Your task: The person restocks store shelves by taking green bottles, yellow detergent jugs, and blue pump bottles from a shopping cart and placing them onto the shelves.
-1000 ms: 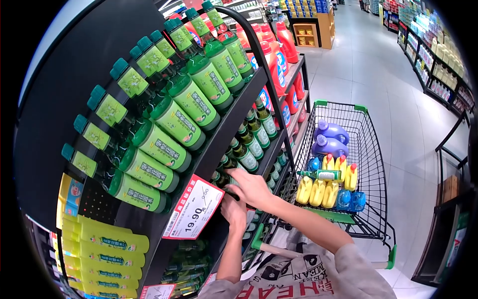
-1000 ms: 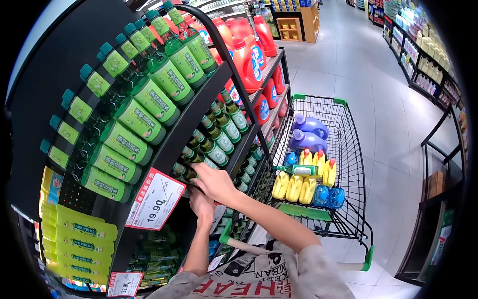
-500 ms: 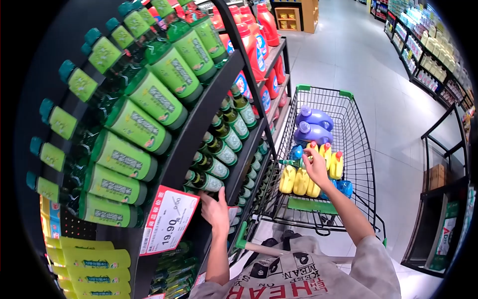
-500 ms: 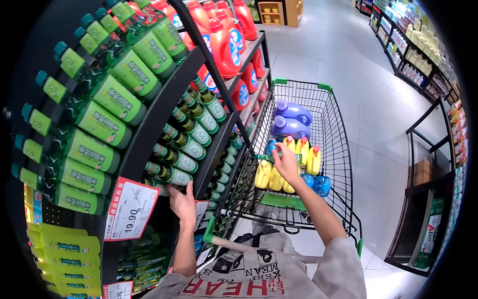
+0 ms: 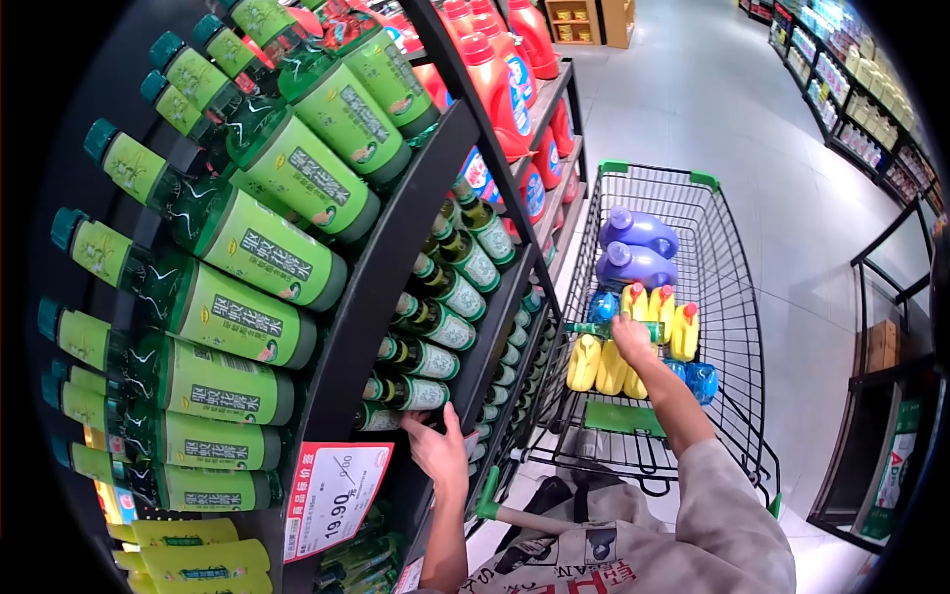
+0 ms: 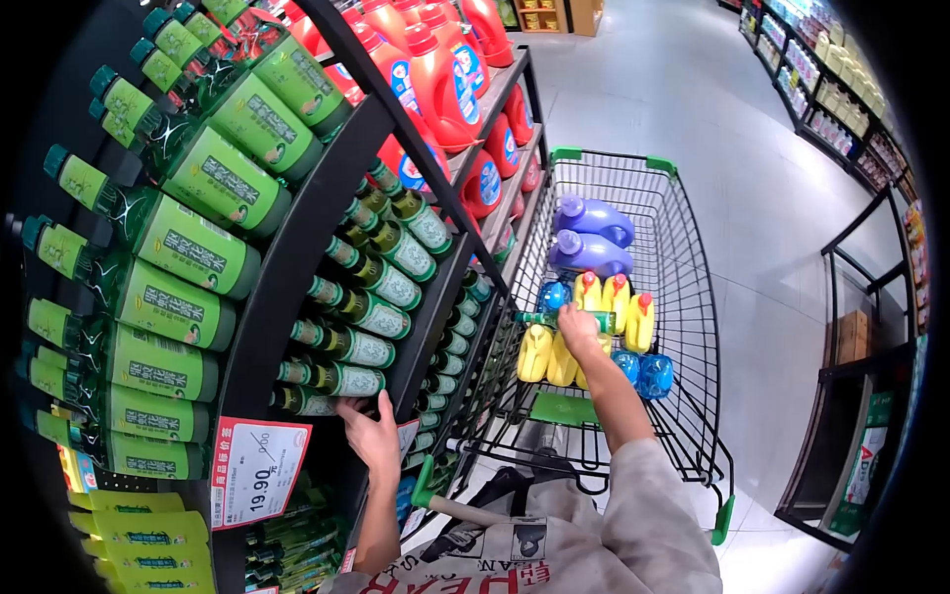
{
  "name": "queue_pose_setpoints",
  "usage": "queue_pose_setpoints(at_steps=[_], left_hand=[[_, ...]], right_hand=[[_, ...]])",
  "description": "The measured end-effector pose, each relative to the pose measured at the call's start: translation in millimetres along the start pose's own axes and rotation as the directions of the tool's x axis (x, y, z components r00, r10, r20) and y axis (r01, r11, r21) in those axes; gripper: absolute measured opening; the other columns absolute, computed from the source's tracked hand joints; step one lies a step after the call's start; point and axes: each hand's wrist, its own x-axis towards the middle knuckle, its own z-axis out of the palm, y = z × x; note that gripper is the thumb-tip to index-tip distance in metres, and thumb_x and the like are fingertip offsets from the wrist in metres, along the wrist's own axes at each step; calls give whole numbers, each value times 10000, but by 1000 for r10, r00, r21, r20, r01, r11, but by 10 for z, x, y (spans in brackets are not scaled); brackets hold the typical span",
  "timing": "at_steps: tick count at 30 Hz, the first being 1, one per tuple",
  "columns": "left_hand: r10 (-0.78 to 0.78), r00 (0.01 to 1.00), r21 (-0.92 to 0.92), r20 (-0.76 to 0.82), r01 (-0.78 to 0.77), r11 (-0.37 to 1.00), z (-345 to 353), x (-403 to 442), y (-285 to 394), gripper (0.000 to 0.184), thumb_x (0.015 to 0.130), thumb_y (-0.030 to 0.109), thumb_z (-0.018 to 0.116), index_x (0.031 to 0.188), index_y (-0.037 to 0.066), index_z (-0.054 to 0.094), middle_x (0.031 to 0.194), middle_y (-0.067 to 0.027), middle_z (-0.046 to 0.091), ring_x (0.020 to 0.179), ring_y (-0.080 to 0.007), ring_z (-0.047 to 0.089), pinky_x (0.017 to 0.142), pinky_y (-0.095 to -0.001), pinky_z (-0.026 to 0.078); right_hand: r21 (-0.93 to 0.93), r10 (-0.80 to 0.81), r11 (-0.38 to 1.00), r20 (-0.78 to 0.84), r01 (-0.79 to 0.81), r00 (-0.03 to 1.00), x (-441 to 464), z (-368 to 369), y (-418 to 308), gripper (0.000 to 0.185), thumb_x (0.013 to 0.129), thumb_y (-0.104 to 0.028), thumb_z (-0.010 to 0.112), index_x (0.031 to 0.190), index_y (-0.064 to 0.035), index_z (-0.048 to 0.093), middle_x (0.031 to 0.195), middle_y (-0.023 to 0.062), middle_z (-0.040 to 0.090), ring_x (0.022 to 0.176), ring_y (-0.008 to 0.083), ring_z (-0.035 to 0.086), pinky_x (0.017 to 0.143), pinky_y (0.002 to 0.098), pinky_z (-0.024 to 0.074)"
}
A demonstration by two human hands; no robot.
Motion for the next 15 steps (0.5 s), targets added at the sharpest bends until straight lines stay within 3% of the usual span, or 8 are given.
queue_pose_setpoints(at_steps=[2,4,7,9,14,15], left_hand=[[4,1000,58,-15,-3,998,4,0,7,559,892,308,701,1209,-59,422,1085,-263,637,972,-418,636,823,-489,501],[-33,999,60,-10,34,998,30,-1,-30,586,886,325,706,1211,-71,423,1069,-271,630,969,-428,629,826,-491,497],[-44,999,35,-29,45,998,47,-3,-50,564,884,320,710,1180,-72,434,1066,-267,622,968,-429,619,837,-487,488],[-26,1000,49,5,25,998,19,14,-27,529,884,232,712,1195,-81,420,1060,-249,637,966,-396,635,850,-456,493],[-13,1000,-28,-11,12,1000,28,4,-38,536,882,294,711,1157,-78,439,1041,-254,612,968,-423,604,850,-482,474],[-1,1000,-25,-21,1,1000,35,3,-47,537,876,290,716,1155,-77,439,1043,-254,610,968,-423,604,849,-481,475]], right_hand=[[-35,-62,997,-11,62,998,193,399,130,191,919,-136,539,1081,-63,609,1012,118,662,845,283,721,653,381,591],[-24,-22,1000,-47,21,999,194,429,143,281,841,-104,635,1115,-63,587,998,110,669,914,264,703,686,370,578],[-55,-45,998,-35,43,998,113,291,175,307,807,-96,663,1095,-50,566,1009,129,643,802,278,711,658,391,574],[-91,-79,993,-17,77,997,63,253,212,319,792,-91,675,1085,-48,556,1005,131,635,792,280,710,653,391,573],[26,-86,996,29,85,996,-216,154,300,432,722,-126,741,1082,-25,525,1023,170,608,807,330,697,667,430,571],[85,-91,993,86,84,992,-286,88,328,509,691,-187,788,1089,-17,519,1053,193,600,836,361,684,690,452,569]])
